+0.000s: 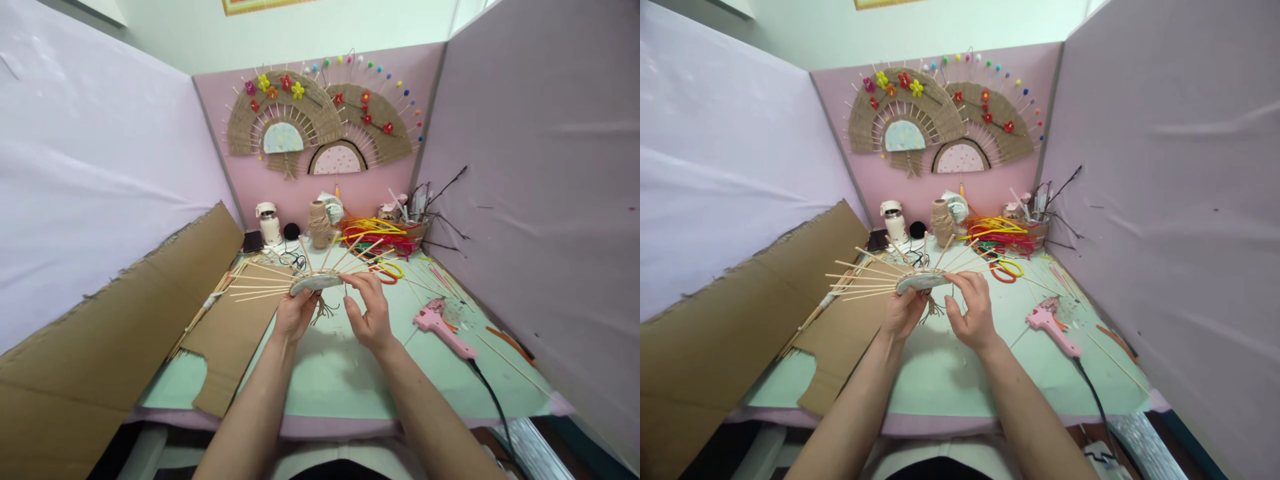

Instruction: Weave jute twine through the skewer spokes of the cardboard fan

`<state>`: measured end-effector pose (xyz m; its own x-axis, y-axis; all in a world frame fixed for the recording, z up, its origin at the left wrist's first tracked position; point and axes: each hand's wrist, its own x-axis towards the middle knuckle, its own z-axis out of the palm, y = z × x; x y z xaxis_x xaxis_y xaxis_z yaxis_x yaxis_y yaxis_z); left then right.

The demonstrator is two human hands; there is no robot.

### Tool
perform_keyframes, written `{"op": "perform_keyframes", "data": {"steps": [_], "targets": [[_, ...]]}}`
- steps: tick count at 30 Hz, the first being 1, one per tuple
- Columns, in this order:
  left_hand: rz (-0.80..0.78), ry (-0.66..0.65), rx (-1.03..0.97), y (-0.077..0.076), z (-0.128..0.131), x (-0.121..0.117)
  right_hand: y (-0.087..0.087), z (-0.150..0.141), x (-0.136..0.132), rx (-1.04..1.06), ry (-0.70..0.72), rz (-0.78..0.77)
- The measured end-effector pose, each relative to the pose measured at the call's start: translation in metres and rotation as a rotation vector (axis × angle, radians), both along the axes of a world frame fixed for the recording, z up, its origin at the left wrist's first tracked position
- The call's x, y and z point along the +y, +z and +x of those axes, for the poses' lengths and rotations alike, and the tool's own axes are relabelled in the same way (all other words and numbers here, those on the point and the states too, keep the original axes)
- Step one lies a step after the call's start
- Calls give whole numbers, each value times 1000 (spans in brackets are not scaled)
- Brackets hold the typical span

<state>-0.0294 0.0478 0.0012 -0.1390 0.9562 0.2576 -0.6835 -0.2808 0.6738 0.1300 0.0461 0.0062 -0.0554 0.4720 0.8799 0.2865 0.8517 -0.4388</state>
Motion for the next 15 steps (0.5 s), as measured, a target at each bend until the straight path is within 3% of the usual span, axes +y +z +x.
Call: {"op": "perform_keyframes", "data": {"steps": [5,15], "targets": [[-4,8,-7,0,-1,0,1,-2,0,30,-13,20],[-7,-7,-24,-2,-1,1,-3,-4,-1,92,57,-147]]}}
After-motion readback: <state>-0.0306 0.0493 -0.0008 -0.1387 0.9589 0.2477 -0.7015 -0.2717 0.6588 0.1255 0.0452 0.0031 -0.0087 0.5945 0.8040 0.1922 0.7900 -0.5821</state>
